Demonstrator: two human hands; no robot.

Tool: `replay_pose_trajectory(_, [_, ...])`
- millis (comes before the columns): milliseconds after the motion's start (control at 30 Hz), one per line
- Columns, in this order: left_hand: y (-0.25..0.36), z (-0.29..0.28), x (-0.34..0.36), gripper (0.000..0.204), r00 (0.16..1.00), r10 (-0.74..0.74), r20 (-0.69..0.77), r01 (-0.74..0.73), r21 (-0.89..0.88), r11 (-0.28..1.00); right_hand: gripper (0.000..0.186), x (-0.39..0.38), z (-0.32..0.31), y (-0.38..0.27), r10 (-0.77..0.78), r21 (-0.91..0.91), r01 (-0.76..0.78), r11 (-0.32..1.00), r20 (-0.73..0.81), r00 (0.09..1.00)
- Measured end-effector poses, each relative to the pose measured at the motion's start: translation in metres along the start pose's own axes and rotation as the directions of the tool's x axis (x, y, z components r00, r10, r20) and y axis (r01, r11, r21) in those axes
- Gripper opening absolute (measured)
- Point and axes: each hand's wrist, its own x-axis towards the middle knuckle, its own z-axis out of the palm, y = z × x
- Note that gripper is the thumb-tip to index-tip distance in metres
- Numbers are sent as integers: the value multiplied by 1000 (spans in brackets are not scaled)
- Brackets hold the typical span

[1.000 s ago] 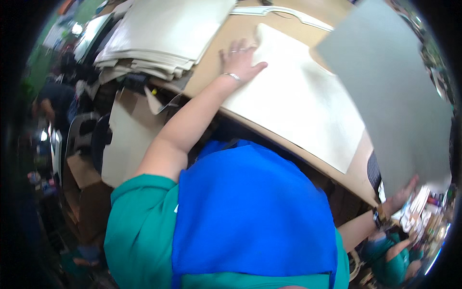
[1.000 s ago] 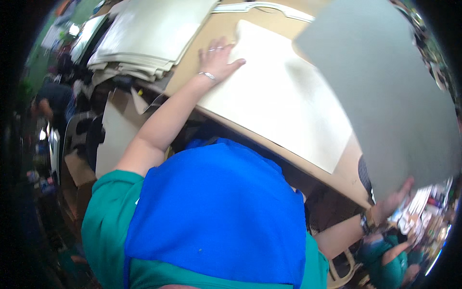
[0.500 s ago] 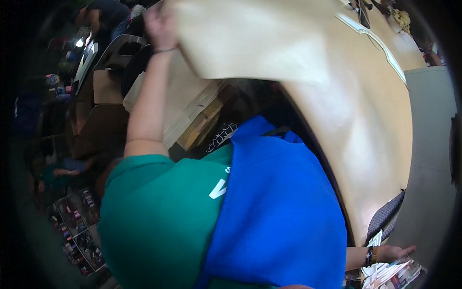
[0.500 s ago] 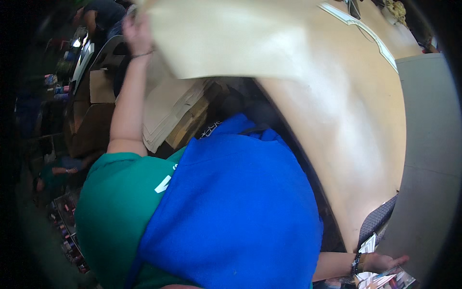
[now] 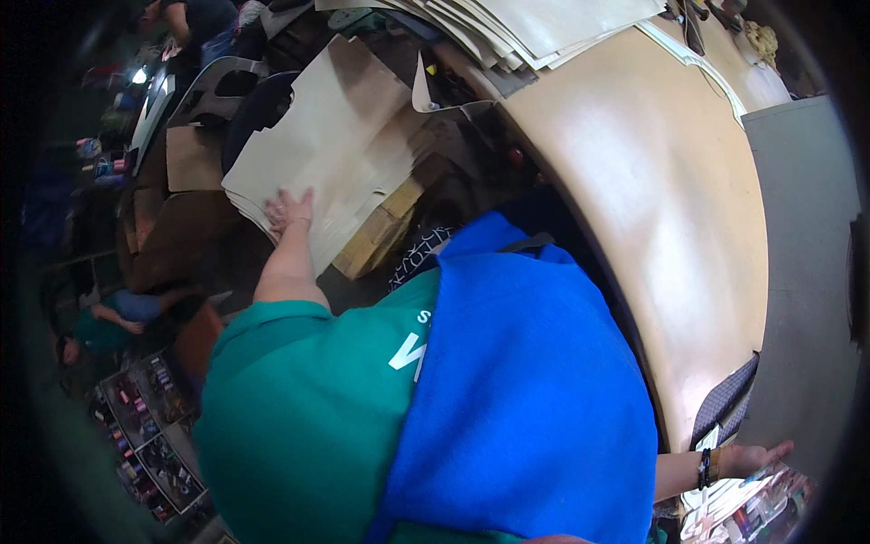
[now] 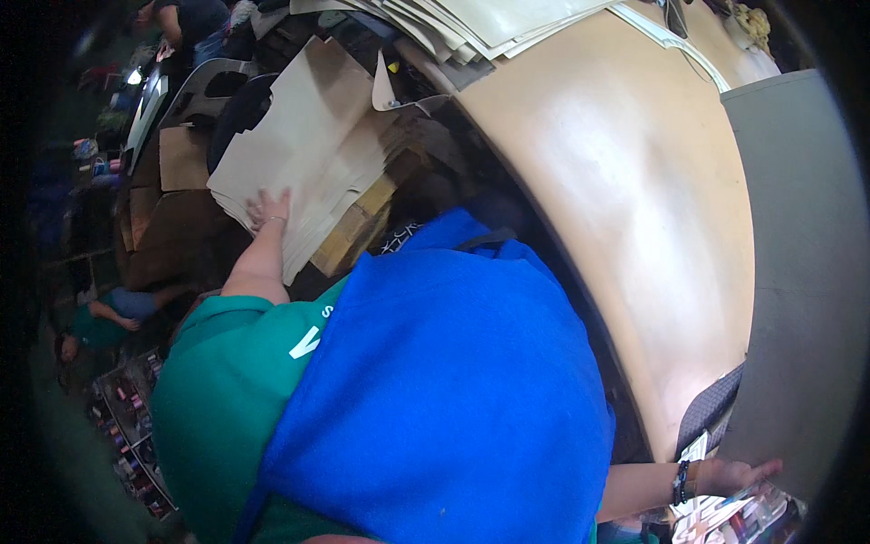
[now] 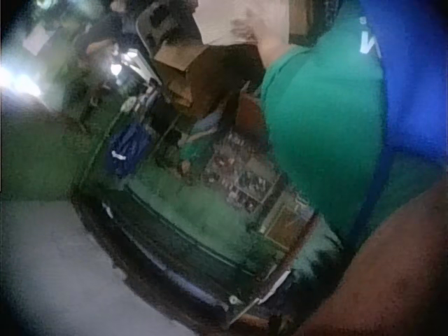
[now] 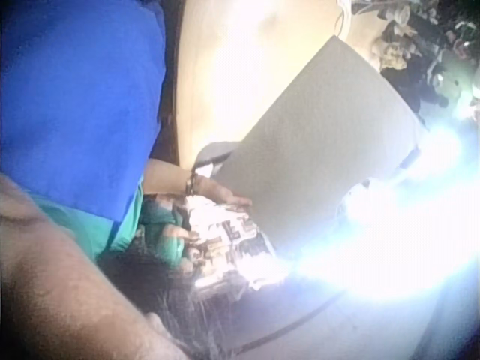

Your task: The person places a pattern on a stack of beige fabric and traces the outline with a blue pen. They then lift the pattern, flip the fabric stack over, and repeat the tracing process on the other side.

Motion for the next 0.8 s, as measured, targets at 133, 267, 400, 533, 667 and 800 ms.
replay_pose_trajectory(133, [17,13,-26,95,991,84,105,-86,10,996,44,-12,9,-22,1,-87,1,996,23,1000])
replay_pose_trajectory(267, [2,6,-28,95,971,184,155,-197,73,978,39,-17,6,-32,33,-111,-30,993,29,999])
replay_pose_trajectory(400, [25,-6,-28,90,982,160,-104,-170,-99,980,32,9,-34,35,-303,-351,384,854,266,915])
replay_pose_trajectory(533, [138,-63,-31,78,599,449,-662,-778,-351,521,40,-3,-10,12,-283,-381,354,854,229,931])
replay_pose_trajectory(667, [285,-176,-131,65,-34,619,-784,-997,-14,-74,44,-5,-3,17,-39,21,37,999,104,994])
replay_pose_trajectory(800, [363,-209,-208,81,-68,882,-466,-924,362,120,48,-16,7,-1,-6,-141,18,990,89,996])
